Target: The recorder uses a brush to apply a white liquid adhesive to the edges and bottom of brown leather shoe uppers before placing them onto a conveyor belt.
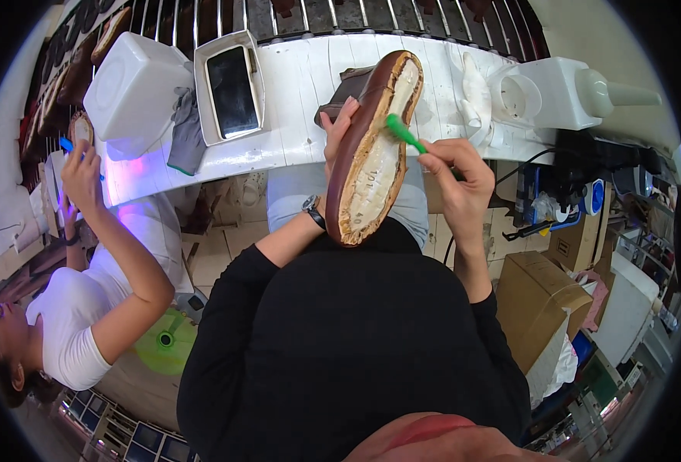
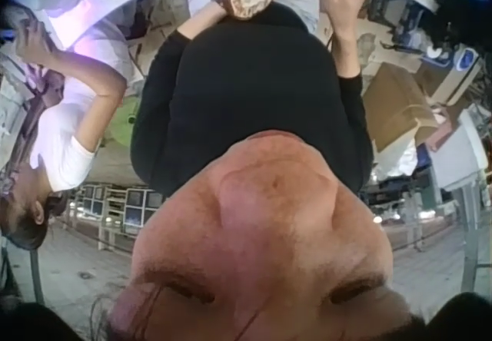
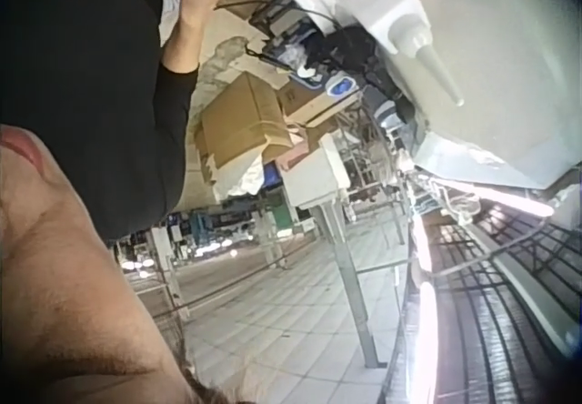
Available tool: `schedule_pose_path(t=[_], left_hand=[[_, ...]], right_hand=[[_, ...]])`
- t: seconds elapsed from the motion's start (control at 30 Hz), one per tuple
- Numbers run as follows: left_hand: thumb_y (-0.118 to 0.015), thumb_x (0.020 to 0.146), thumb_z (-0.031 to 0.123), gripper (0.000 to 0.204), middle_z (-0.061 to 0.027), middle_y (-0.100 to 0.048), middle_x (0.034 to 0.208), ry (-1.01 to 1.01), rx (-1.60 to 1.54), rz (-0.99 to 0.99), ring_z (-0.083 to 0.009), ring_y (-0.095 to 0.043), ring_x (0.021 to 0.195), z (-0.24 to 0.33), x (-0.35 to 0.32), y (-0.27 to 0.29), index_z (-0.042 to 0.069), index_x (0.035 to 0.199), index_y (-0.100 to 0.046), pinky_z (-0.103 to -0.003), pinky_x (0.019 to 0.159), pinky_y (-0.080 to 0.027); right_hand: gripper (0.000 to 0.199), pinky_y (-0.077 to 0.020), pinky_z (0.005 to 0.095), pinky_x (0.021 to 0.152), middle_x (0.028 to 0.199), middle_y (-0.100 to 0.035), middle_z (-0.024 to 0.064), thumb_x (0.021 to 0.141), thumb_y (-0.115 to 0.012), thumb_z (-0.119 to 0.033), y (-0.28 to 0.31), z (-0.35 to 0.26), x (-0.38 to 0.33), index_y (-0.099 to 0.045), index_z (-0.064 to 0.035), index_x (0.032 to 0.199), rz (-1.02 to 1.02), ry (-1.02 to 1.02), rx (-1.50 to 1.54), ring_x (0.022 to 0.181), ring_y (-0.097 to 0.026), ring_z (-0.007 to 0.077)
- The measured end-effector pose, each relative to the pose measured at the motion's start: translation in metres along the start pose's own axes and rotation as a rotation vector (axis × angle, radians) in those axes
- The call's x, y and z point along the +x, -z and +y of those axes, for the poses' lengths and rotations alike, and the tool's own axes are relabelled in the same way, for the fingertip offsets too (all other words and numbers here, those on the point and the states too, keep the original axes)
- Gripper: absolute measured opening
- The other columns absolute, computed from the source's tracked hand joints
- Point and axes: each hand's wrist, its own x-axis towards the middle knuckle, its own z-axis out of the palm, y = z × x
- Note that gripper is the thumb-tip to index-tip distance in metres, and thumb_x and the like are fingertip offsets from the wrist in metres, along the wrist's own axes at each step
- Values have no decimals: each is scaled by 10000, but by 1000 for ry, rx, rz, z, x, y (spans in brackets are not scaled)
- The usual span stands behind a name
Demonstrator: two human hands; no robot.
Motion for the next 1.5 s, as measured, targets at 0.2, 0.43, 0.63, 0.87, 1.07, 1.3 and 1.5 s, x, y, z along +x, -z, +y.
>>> schedule_pose_path(t=[0.2,0.43,0.63,0.87,1.07,1.3,1.5], left_hand=[[-834,734,281,948,-209,-372,1467,-276,209,53,-365,-323,1408,-29,-12,-4,106,1451,-239,-604,1132,99],[-852,708,207,952,-209,-371,1464,-293,356,25,-376,-322,1405,-26,-12,-5,142,1436,-242,-620,1127,107],[-850,718,287,963,-214,-388,1447,-320,370,6,-364,-325,1400,-30,-11,-5,107,1435,-232,-581,1145,45],[-856,702,205,950,-177,-379,1470,-292,344,-29,-361,-313,1413,-35,-19,-5,181,1432,-247,-614,1126,114],[-829,733,151,916,-177,-371,1472,-329,345,11,-357,-316,1412,-19,-11,-7,169,1436,-242,-624,1127,99],[-872,692,336,993,-222,-380,1432,-407,469,2,-361,-328,1393,-34,-17,-5,91,1418,-239,-606,1137,35],[-816,748,146,891,-178,-368,1477,-370,345,6,-384,-331,1400,-23,-13,-7,161,1437,-251,-655,1118,79]], right_hand=[[158,-468,252,662,841,-656,100,757,-733,53,5,-19,-16,-721,32,913,-162,93,-37,759,-609,153],[95,-465,259,629,811,-660,95,785,-723,33,3,-3,5,-714,22,879,5,54,-171,690,-606,157],[147,-463,256,619,811,-657,85,774,-731,43,12,-5,-3,-725,16,919,-69,149,-91,696,-607,139],[141,-453,247,603,805,-652,79,787,-731,29,3,11,1,-726,18,928,-2,106,-56,696,-607,133],[93,-419,270,566,779,-661,76,821,-731,-74,6,45,47,-717,-2,880,133,34,-243,629,-559,134],[88,-363,273,523,767,-657,56,826,-733,-105,20,56,54,-724,-22,855,92,51,-252,581,-495,127],[58,-381,261,542,760,-652,57,814,-730,-64,27,21,23,-733,-31,861,-133,58,-46,612,-511,110]])
